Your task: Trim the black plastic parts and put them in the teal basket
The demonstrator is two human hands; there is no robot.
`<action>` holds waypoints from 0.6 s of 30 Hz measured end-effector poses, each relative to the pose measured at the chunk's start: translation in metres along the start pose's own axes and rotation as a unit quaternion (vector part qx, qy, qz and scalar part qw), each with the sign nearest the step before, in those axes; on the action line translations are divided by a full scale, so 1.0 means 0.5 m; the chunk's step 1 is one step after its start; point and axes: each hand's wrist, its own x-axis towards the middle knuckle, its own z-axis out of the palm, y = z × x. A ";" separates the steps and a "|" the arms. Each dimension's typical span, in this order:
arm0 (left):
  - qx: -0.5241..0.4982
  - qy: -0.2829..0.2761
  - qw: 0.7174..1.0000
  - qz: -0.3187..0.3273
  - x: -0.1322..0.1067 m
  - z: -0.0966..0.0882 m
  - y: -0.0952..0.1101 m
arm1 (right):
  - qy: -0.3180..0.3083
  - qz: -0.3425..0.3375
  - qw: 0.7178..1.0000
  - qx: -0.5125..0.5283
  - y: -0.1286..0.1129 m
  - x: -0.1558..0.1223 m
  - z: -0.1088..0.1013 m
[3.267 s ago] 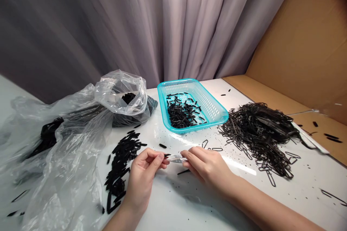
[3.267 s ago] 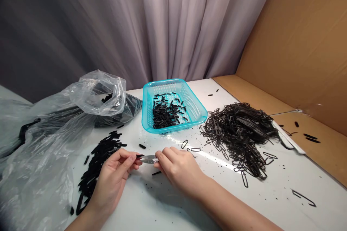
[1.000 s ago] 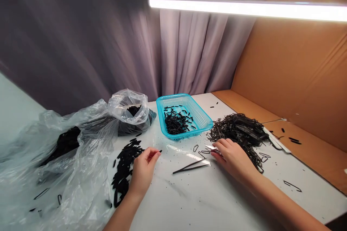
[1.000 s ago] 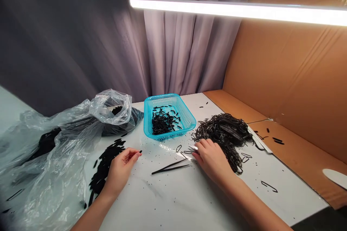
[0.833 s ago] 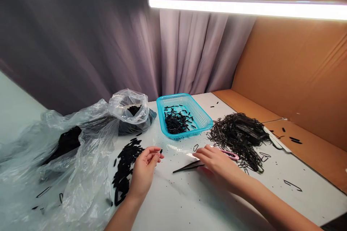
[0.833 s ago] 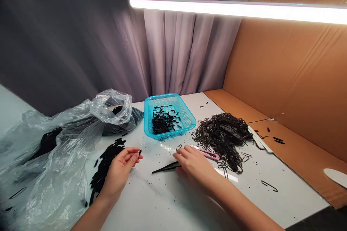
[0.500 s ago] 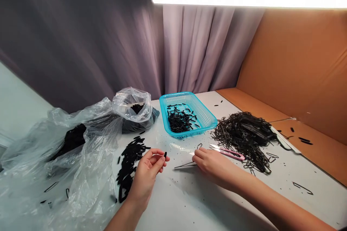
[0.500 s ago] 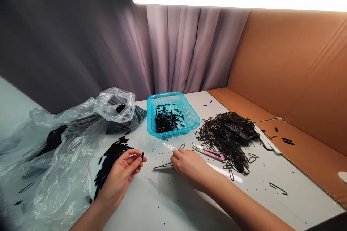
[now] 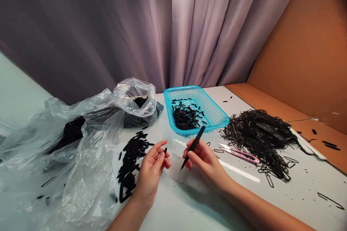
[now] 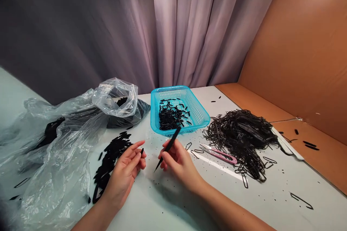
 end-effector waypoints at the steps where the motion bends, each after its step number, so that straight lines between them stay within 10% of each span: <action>1: 0.003 0.002 1.000 -0.001 0.002 0.001 -0.002 | 0.015 0.007 1.000 0.020 0.008 0.001 0.000; 18: 0.034 -0.038 0.999 -0.020 0.014 0.010 -0.007 | 0.082 0.015 0.993 0.084 0.003 0.014 -0.024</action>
